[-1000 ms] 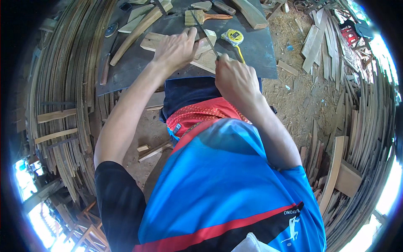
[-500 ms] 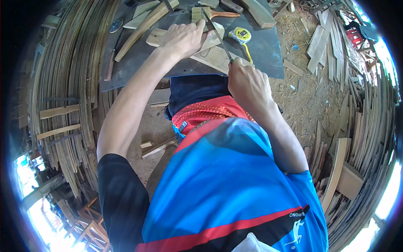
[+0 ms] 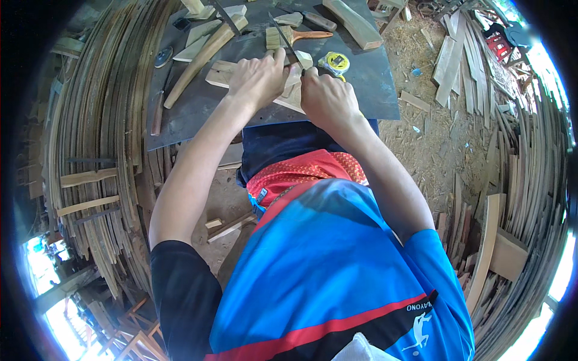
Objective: Sawing a small block of wood with a hand saw at a workbench.
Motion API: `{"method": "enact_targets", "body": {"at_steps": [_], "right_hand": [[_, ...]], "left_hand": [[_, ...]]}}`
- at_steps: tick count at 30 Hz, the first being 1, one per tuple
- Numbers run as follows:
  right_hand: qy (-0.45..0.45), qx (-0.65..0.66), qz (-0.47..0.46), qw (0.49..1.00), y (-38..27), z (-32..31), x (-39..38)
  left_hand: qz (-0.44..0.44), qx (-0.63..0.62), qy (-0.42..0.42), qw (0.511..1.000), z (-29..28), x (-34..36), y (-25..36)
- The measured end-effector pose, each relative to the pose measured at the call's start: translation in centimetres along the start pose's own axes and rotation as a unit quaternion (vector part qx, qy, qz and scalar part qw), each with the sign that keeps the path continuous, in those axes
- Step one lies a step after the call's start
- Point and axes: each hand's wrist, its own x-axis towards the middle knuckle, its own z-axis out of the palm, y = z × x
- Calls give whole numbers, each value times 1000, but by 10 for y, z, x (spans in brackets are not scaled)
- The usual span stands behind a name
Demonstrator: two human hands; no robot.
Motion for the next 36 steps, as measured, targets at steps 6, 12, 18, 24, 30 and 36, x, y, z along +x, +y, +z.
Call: {"method": "enact_targets", "body": {"at_steps": [6, 12, 18, 24, 30, 36], "right_hand": [[8, -29, -5, 1000, 0, -3, -46], [-53, -15, 31, 998, 0, -18, -74], [-36, 1, 21, 999, 0, -14, -74], [-57, 8, 36, 998, -1, -17, -74], [-48, 11, 30, 998, 0, -16, -74], [-37, 7, 27, 999, -2, -15, -75]], "left_hand": [[-16, -11, -1, 1000, 6, 7, -5], [13, -10, 9, 1000, 3, 0, -6], [10, -21, -7, 1000, 3, 2, -7], [4, -33, -26, 999, -2, 2, -4], [5, -37, -33, 999, -4, 2, -4], [3, -32, -33, 999, -3, 1, -2]]}}
